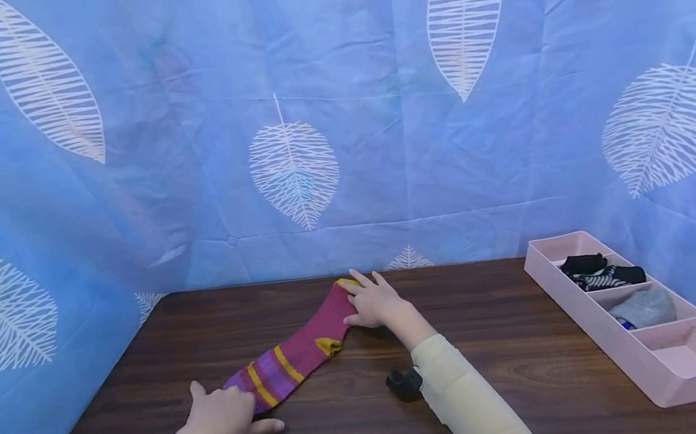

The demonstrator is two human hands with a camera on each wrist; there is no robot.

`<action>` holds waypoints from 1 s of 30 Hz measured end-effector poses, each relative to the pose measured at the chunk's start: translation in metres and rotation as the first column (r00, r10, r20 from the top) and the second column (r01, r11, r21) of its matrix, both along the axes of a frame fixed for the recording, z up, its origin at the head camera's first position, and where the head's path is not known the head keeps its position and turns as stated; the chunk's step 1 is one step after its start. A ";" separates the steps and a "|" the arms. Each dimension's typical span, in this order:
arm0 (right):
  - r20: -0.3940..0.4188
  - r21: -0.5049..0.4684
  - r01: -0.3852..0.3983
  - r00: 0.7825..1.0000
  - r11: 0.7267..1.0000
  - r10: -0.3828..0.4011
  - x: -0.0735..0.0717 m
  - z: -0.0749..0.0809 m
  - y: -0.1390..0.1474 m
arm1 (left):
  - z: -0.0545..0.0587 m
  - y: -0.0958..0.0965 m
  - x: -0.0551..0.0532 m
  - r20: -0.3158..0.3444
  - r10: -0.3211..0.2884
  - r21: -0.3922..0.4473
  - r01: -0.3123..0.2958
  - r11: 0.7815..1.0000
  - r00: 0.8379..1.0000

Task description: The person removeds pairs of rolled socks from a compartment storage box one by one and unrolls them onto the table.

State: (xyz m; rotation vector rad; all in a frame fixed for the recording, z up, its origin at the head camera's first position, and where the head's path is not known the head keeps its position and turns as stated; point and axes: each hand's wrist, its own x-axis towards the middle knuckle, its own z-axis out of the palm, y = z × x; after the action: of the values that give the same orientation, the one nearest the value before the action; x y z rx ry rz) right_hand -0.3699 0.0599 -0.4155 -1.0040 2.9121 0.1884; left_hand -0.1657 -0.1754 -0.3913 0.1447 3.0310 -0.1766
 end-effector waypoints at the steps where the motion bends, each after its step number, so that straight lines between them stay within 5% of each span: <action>1: 0.004 0.003 0.001 1.000 1.000 -0.001 0.001 0.001 0.000 | 0.002 -0.005 -0.003 0.009 0.021 0.006 -0.021 1.000 1.000; 14: 0.127 -0.073 -0.092 0.987 0.993 0.100 0.014 0.005 -0.009 | 0.009 -0.071 -0.037 -0.009 0.159 -0.037 -0.160 0.986 0.987; 30: 0.091 -0.006 -0.280 0.956 0.960 0.280 0.081 0.025 -0.060 | 0.002 -0.124 -0.075 0.119 0.355 0.056 -0.363 0.930 0.927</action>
State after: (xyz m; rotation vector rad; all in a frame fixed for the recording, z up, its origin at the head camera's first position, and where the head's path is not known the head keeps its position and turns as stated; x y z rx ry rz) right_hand -0.2889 0.0002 -0.3901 -1.3834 2.6751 0.1600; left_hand -0.2405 -0.2996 -0.3889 -0.3834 2.8911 -0.0200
